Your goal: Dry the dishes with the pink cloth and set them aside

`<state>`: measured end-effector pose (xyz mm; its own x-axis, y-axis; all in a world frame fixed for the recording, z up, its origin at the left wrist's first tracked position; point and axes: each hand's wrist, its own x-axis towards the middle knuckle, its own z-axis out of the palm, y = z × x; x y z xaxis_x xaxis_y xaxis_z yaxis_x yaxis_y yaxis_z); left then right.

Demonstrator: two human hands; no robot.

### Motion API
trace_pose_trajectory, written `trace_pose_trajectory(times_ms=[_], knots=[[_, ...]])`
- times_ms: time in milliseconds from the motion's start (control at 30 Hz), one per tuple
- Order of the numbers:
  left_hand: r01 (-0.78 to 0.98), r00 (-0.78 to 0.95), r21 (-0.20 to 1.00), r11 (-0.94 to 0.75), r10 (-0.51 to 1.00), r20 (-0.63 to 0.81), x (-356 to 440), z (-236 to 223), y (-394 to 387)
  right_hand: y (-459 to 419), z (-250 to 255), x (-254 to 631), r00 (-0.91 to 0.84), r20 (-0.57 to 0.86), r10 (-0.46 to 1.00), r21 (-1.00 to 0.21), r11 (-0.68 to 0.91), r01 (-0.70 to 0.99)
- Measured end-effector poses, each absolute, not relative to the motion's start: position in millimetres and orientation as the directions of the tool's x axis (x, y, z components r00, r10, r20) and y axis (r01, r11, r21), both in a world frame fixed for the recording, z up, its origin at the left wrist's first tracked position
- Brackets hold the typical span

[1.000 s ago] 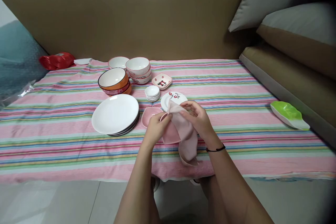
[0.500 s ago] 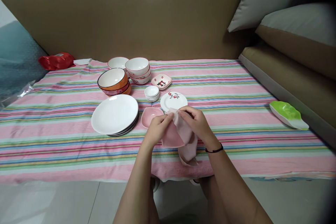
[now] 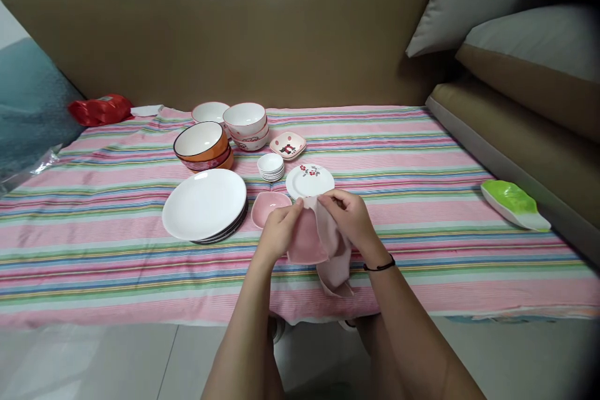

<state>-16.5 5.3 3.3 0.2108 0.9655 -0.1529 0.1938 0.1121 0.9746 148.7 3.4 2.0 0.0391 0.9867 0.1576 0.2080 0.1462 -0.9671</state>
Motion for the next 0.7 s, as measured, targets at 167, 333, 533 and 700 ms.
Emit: trace_pose_trajectory(times_ms=[167,333,533,700], knots=[[0.183,-0.082,0.978,0.102,0.993,-0.089,-13,4,7,6,-6,146,0.073,0.044,0.996,-0.999,0.043,0.017],[0.124,-0.383,0.984,0.125,0.921,-0.069,-8,9,8,4,-7,137,0.021,0.029,0.999,-0.999,0.029,-0.019],[0.150,-0.416,0.988,0.031,0.909,0.035,-8,8,9,1,-4,126,-0.045,0.093,0.995,-0.984,0.085,-0.153],[0.288,-0.139,0.941,-0.177,0.965,0.224,-6,6,2,5,-10,130,0.134,0.204,0.970,-0.957,0.169,0.235]])
